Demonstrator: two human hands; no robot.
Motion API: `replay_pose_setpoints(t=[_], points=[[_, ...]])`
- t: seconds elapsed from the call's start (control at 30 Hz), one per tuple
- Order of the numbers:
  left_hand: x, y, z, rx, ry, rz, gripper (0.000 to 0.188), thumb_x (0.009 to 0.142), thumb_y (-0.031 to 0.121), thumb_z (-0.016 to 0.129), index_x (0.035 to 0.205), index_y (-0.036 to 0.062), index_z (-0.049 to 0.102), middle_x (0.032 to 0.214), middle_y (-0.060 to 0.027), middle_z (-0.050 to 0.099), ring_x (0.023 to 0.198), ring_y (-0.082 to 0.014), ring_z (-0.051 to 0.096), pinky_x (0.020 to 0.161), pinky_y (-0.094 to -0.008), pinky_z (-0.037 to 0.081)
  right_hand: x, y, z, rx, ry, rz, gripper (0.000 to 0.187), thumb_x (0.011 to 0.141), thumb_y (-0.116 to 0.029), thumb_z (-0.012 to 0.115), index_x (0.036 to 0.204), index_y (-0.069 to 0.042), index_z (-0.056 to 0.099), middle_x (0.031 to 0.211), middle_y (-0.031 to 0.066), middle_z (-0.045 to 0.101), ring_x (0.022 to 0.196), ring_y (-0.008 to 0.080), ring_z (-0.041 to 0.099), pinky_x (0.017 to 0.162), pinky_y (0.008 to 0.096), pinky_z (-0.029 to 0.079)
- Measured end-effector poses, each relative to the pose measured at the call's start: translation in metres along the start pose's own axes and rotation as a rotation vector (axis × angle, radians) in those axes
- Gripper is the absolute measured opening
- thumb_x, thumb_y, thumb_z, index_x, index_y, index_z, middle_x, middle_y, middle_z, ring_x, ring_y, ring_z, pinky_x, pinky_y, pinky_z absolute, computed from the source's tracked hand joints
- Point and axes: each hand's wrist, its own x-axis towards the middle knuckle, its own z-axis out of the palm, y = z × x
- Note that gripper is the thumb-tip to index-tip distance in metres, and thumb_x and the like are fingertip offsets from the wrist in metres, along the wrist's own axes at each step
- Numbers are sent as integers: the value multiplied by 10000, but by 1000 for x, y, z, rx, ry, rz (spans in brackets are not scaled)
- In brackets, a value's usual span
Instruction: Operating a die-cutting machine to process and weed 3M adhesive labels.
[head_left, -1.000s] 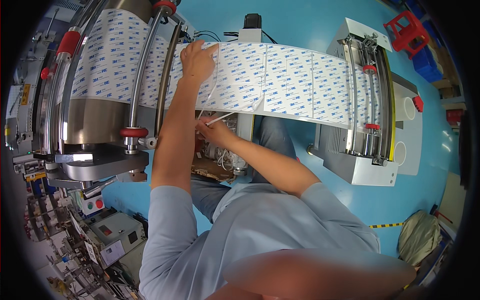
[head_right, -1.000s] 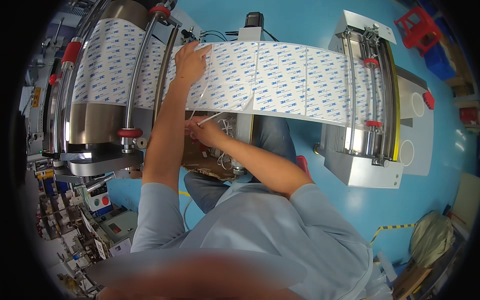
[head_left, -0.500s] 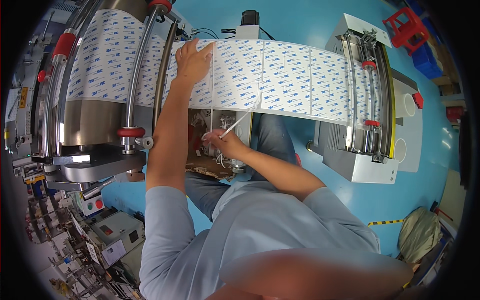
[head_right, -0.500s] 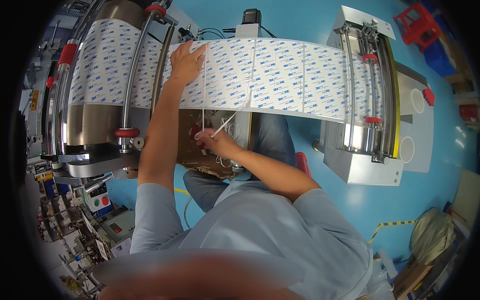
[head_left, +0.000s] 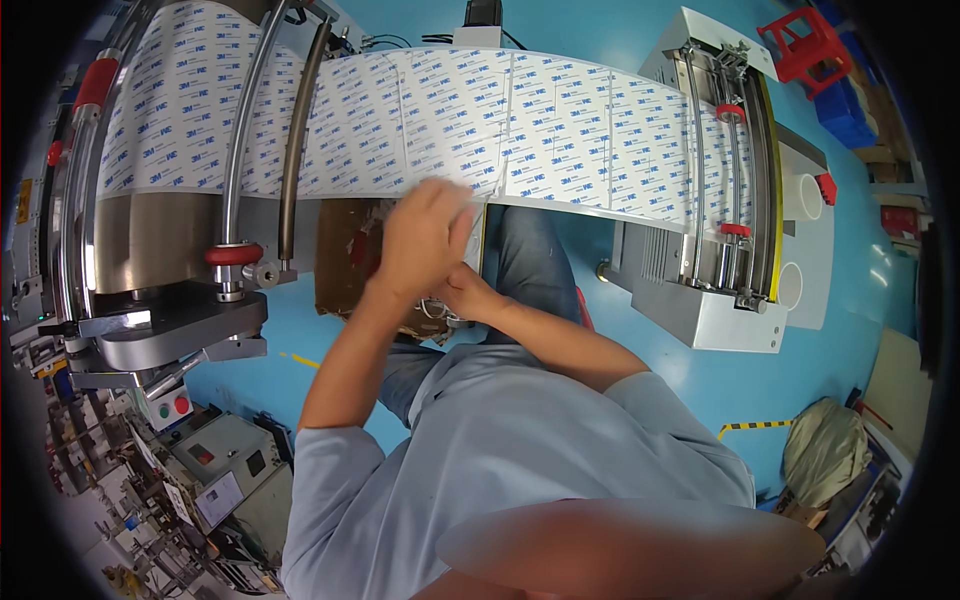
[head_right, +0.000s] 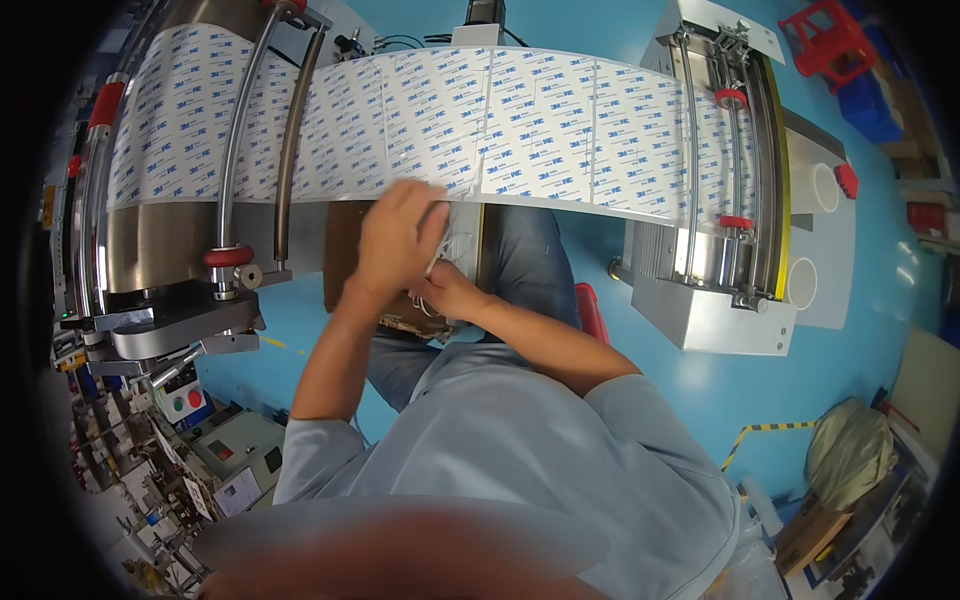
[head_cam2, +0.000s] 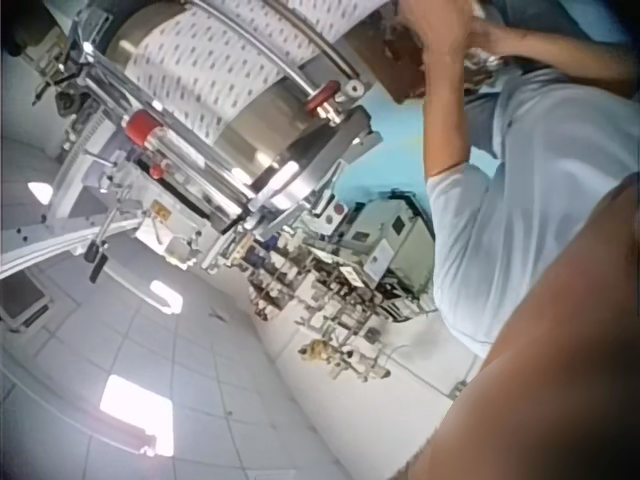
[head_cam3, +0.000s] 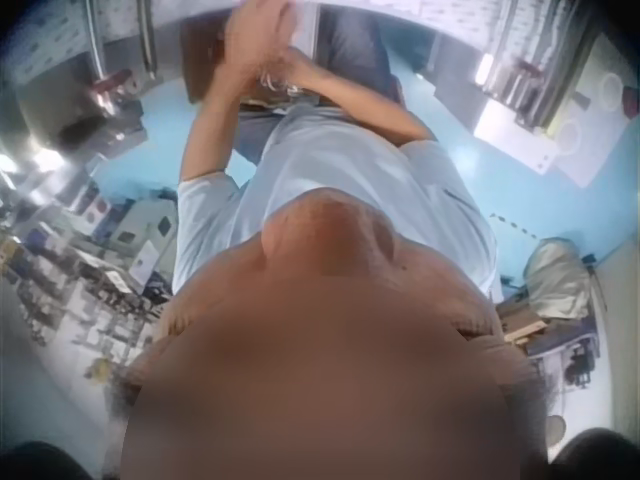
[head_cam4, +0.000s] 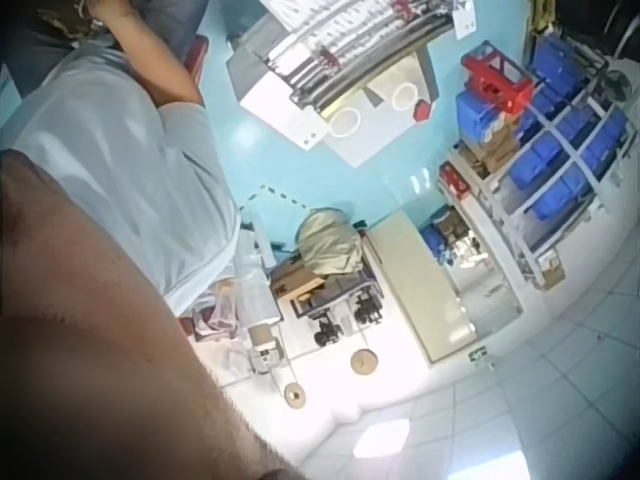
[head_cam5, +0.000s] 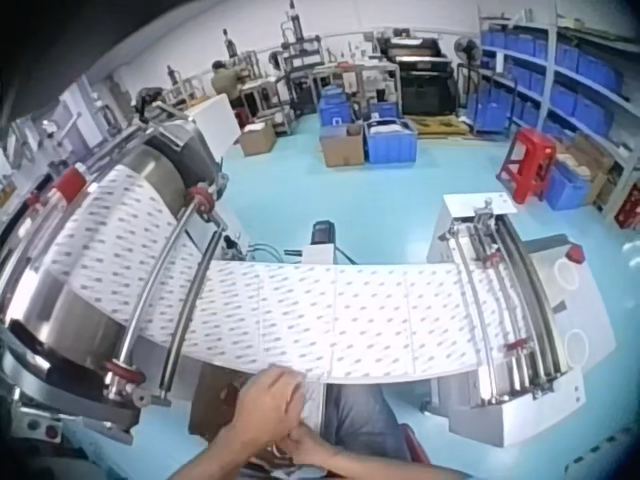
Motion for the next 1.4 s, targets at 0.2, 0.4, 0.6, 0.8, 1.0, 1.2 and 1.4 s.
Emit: replay_pose_setpoints(t=[0.2, 0.4, 0.6, 0.8, 1.0, 1.2, 1.4], points=[[-33, -5, 12, -3, 173, -202, 181, 766, 112, 671, 903, 33, 584, 865, -137, 545, 756, -349, 565, 659, -414, 464, -16, -2, -20, -404, -64, -234, 466, 867, -122, 613, 1303, -61, 459, 854, 62, 598, 710, 104, 531, 676, 268, 458], [-70, -22, 18, -263, 113, -676, 238, 866, 207, 624, 967, 0, 566, 902, -108, 590, 721, -190, 565, 642, -334, 448, -37, -43, -50, -572, -44, 19, 701, 783, -159, 705, 1385, -53, 360, 1106, 128, 486, 869, 204, 577, 758, 316, 491], [-88, -34, 11, -732, 118, -779, 210, 954, 211, 524, 1016, 17, 576, 886, -11, 591, 779, -53, 505, 705, -230, 431, -52, -92, -54, -854, -195, 41, 685, 764, -176, 706, 1354, -47, 384, 1176, 138, 491, 955, 263, 575, 845, 359, 469], [-89, -16, 7, -1101, 7, -853, 239, 951, 246, 529, 1012, 28, 606, 813, 14, 568, 736, -46, 493, 675, -205, 416, -56, -105, -28, -981, -415, -172, 400, 808, -203, 667, 1156, -50, 539, 1056, 149, 573, 968, 329, 571, 792, 376, 476], [-104, -24, -10, -1032, 85, -922, 239, 936, 253, 555, 978, 31, 633, 715, 53, 527, 657, -17, 454, 598, -167, 365, -22, -169, -55, -1221, 283, -561, 285, 794, -130, 624, 1070, -70, 586, 994, 117, 619, 946, 323, 573, 792, 392, 466], [-91, -20, -2, -933, 127, -780, 199, 918, 205, 586, 998, 28, 631, 727, 65, 517, 638, -8, 407, 576, -169, 327, 11, -166, -79, -1499, 294, -503, 282, 802, -51, 604, 1084, -54, 602, 1021, 105, 623, 975, 302, 564, 876, 391, 406], [-91, -34, -12, -910, 187, -872, 191, 918, 212, 581, 986, 39, 627, 755, 44, 557, 680, -27, 477, 613, -188, 384, 16, -174, -62, -1337, 251, -561, 231, 780, -24, 607, 1010, -40, 616, 864, 125, 608, 855, 319, 575, 785, 396, 436]])
